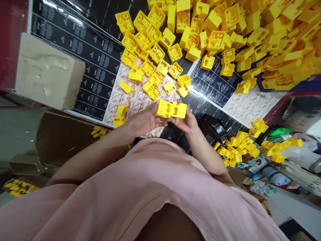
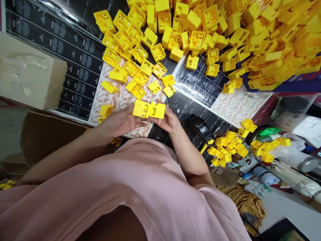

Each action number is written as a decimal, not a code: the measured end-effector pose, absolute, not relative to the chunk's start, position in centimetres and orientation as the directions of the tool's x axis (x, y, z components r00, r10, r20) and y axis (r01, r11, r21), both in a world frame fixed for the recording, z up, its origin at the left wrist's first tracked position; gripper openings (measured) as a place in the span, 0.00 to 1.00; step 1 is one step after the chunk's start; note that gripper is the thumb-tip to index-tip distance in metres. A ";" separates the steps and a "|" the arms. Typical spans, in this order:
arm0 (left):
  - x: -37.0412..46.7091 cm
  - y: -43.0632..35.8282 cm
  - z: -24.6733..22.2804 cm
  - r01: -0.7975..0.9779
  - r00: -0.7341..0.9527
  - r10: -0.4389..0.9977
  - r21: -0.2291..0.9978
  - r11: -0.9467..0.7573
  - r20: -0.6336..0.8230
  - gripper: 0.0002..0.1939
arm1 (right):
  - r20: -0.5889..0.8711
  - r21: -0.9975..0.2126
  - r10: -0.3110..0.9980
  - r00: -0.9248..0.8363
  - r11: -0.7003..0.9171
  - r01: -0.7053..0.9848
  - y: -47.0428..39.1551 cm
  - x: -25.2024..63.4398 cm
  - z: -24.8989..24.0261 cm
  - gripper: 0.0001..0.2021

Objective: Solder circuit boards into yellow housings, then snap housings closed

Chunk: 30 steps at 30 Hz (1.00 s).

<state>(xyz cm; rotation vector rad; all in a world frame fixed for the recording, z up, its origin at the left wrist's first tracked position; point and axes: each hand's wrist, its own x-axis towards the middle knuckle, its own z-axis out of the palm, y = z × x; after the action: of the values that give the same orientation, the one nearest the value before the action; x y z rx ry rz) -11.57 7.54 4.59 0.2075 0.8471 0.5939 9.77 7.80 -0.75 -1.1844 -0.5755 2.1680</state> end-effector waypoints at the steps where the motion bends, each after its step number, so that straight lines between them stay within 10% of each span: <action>1: -11.6 7.5 4.7 -0.407 0.512 0.579 0.415 0.814 -0.634 0.26 | -0.592 -0.625 0.682 -0.429 -0.725 -0.290 7.7 9.9 -0.8 0.36; 13: -11.6 7.0 4.9 -0.384 0.497 0.596 0.456 0.803 -0.631 0.27 | -0.471 -0.613 0.738 -0.484 -0.668 -0.423 7.7 10.7 -0.6 0.30; 19: -14.2 7.1 3.7 -0.465 0.105 0.476 0.380 0.800 -0.873 0.21 | -0.602 -0.743 0.726 -0.332 -0.662 -0.100 6.4 7.4 -2.3 0.41; 24: -16.0 5.3 2.7 -0.208 -0.080 0.618 0.620 0.757 -0.782 0.18 | -0.399 -0.917 0.835 -0.378 -0.374 0.141 5.7 4.0 -0.4 0.54; 30: -14.3 5.7 3.6 0.350 0.170 0.788 0.783 0.514 -0.592 0.20 | -0.076 -0.900 0.801 -0.594 0.202 0.387 8.0 5.4 1.0 0.16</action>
<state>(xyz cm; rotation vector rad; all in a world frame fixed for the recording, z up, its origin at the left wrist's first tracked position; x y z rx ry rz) -14.28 5.68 3.58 1.0602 1.4282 0.4131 5.41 7.98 0.99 -1.1057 -2.0737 1.3629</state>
